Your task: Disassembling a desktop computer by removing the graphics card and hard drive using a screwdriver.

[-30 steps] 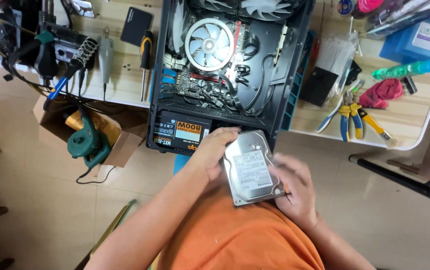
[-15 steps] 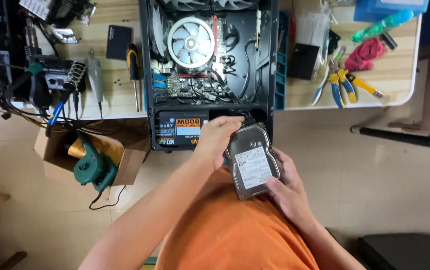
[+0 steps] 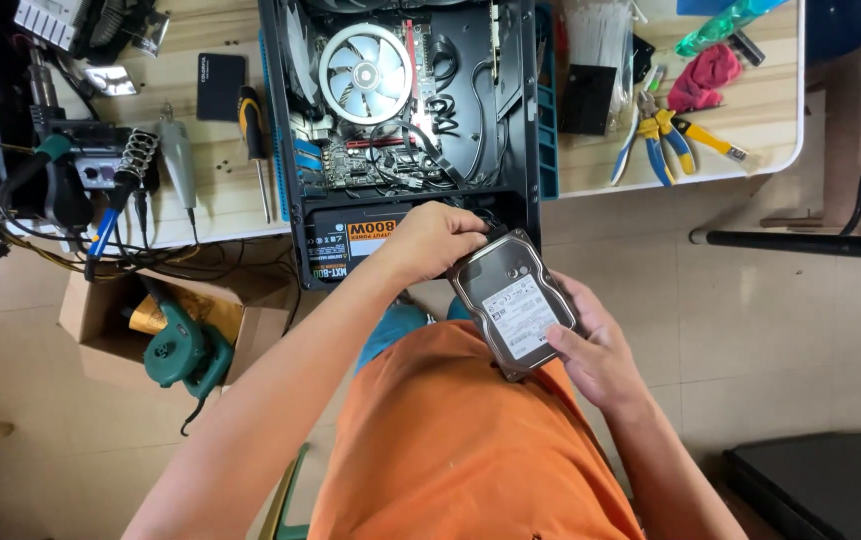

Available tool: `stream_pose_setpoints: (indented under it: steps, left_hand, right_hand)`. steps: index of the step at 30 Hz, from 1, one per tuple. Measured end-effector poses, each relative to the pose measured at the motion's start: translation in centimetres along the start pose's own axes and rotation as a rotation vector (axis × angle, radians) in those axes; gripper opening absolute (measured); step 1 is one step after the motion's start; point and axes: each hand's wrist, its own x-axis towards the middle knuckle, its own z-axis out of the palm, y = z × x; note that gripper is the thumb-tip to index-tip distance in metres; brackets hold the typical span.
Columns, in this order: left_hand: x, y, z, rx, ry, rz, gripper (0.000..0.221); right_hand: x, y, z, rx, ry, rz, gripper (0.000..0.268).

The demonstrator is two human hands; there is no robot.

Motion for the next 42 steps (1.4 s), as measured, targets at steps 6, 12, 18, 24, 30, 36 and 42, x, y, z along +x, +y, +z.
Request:
stream_pose_setpoints:
  steps: [6, 12, 18, 24, 30, 36, 42]
  left_hand:
    - [1.6, -0.9, 1.2, 0.167, 0.015, 0.024, 0.022]
    - [1.4, -0.9, 1.3, 0.231, 0.006, -0.012, 0.025]
    - [-0.5, 0.8, 2.4, -0.704, -0.027, -0.301, 0.022]
    - [-0.1, 1.3, 3.0, -0.673, 0.134, -0.29, 0.024]
    - [2.7, -2.0, 4.1, -0.383, 0.212, -0.204, 0.028]
    - [1.8, -0.9, 5.2, -0.179, 0.318, -0.292, 0.032]
    - [2.6, -1.4, 5.8, -0.226, 0.328, -0.347, 0.029]
  right_hand:
    - [0.3, -0.6, 0.3, 0.009, 0.017, 0.06, 0.079]
    - [0.4, -1.4, -0.3, -0.022, 0.028, 0.05, 0.079]
    - [0.9, -1.9, -0.6, -0.067, 0.049, 0.009, 0.081]
    - [1.3, -3.3, -0.2, -0.17, 0.046, 0.02, 0.08]
    - [1.6, -4.6, 0.3, -0.242, 0.06, 0.039, 0.077]
    - [1.6, -5.5, 1.0, -0.206, 0.08, 0.066, 0.075]
    - [2.5, -7.1, 1.0, -0.314, 0.083, 0.154, 0.069]
